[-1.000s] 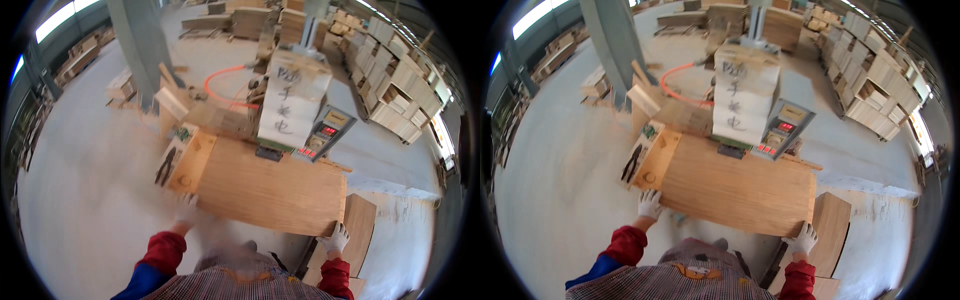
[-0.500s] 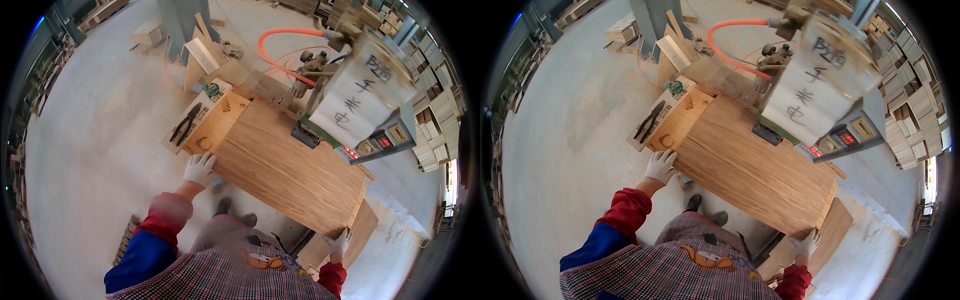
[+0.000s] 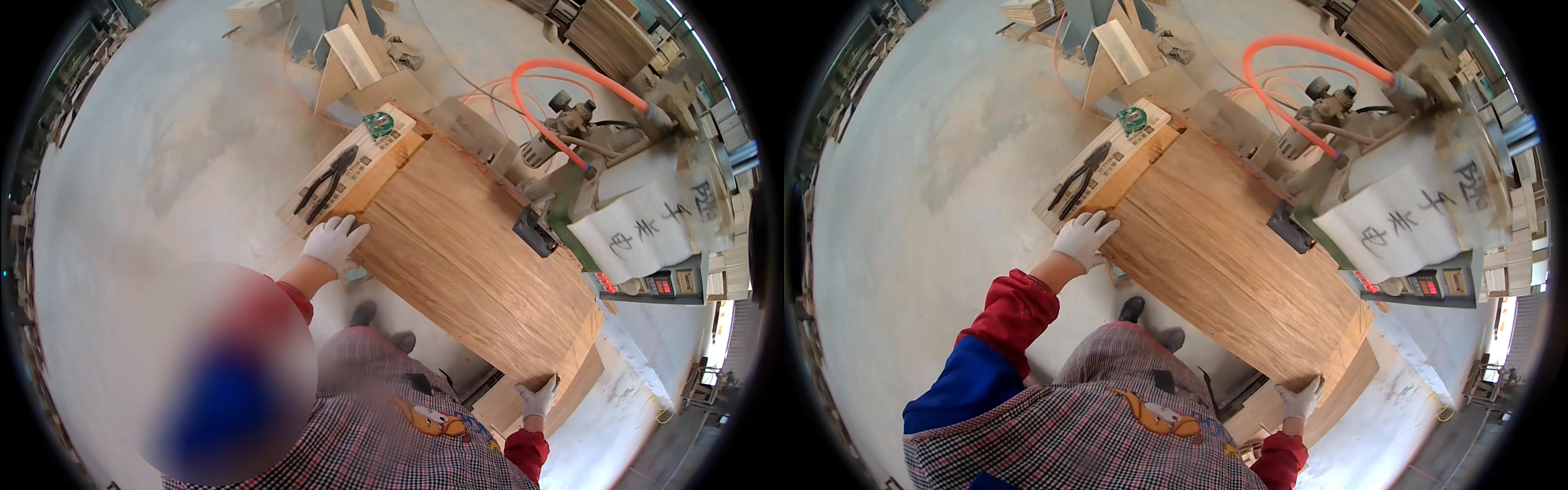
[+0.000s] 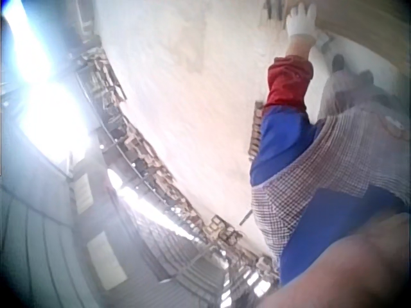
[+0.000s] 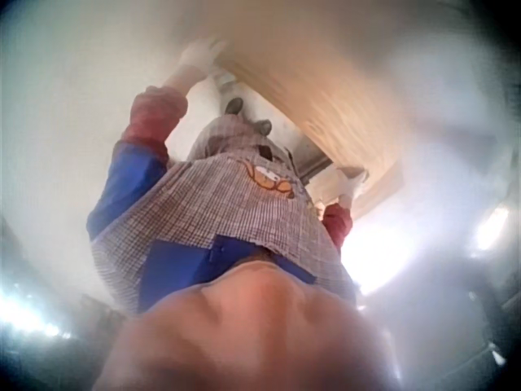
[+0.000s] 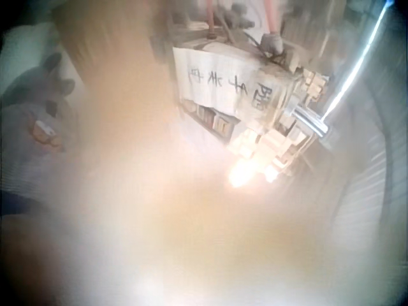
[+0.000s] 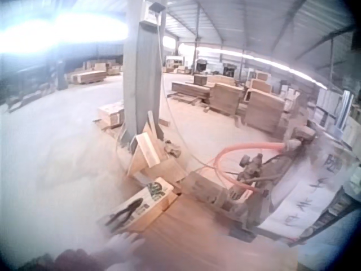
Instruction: The person picks up wooden boards, feeds them individually into a woodworking machine for processing, and luego stacks the processed boards onto a pallet.
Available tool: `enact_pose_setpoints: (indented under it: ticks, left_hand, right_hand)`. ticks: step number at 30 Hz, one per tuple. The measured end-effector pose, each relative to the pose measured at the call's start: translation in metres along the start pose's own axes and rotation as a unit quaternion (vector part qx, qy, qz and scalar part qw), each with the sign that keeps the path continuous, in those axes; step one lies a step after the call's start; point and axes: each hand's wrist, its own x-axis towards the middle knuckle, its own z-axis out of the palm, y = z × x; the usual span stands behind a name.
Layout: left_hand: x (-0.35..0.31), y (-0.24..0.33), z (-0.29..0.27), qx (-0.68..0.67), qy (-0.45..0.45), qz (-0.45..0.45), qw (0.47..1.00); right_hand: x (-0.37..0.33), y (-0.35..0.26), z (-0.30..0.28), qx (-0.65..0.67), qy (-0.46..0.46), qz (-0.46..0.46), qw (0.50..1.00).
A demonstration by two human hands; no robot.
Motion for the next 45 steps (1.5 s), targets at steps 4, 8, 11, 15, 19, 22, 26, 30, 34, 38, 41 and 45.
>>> enact_pose_setpoints:
  ticks: [4, 8, 11, 15, 19, 22, 26, 30, 34, 38, 41, 45]
  left_hand:
    - [0.0, -0.01, 0.005, -0.004, 0.004, 0.007, 1.0]
    - [-0.001, -0.018, 0.01, -0.002, 0.035, 0.029, 0.999]
    - [-0.001, -0.022, 0.011, -0.033, 0.034, 0.033, 0.998]
    - [0.001, -0.027, 0.014, -0.058, 0.036, 0.034, 0.997]
    - [0.001, -0.029, 0.018, -0.066, 0.049, 0.035, 0.996]
    - [0.001, -0.03, 0.018, -0.07, 0.046, 0.034, 0.996]
    - [0.002, -0.031, 0.014, -0.069, 0.037, 0.032, 0.996]
    - [0.003, -0.032, 0.014, -0.073, 0.029, 0.035, 0.996]
    - [0.004, -0.034, 0.015, -0.078, 0.035, 0.041, 0.996]
    - [0.004, -0.036, 0.011, -0.093, 0.015, 0.037, 0.995]
    - [0.003, -0.037, 0.008, -0.097, 0.017, 0.035, 0.994]
    - [0.008, -0.035, 0.006, -0.095, 0.016, 0.044, 0.994]
  right_hand:
    - [-0.002, -0.011, -0.002, -0.001, -0.017, 0.005, 1.0]
    - [-0.003, -0.022, -0.007, 0.005, -0.032, 0.011, 0.999]
    - [-0.006, -0.03, -0.01, 0.016, -0.041, 0.026, 0.999]
    - [-0.008, -0.037, -0.011, 0.009, -0.047, 0.036, 0.998]
    - [-0.008, -0.042, -0.013, 0.025, -0.057, 0.035, 0.997]
    - [-0.008, -0.04, -0.013, 0.031, -0.058, 0.029, 0.997]
    - [-0.005, -0.033, -0.009, 0.035, -0.057, 0.029, 0.997]
    - [-0.006, -0.038, -0.01, 0.03, -0.057, 0.027, 0.998]
    - [-0.004, -0.027, -0.007, 0.037, -0.058, 0.019, 0.997]
    - [-0.003, -0.026, -0.005, 0.045, -0.06, 0.014, 0.997]
    - [-0.003, -0.028, -0.005, 0.034, -0.057, 0.014, 0.998]
    - [-0.009, -0.034, -0.006, 0.034, -0.058, 0.052, 0.996]
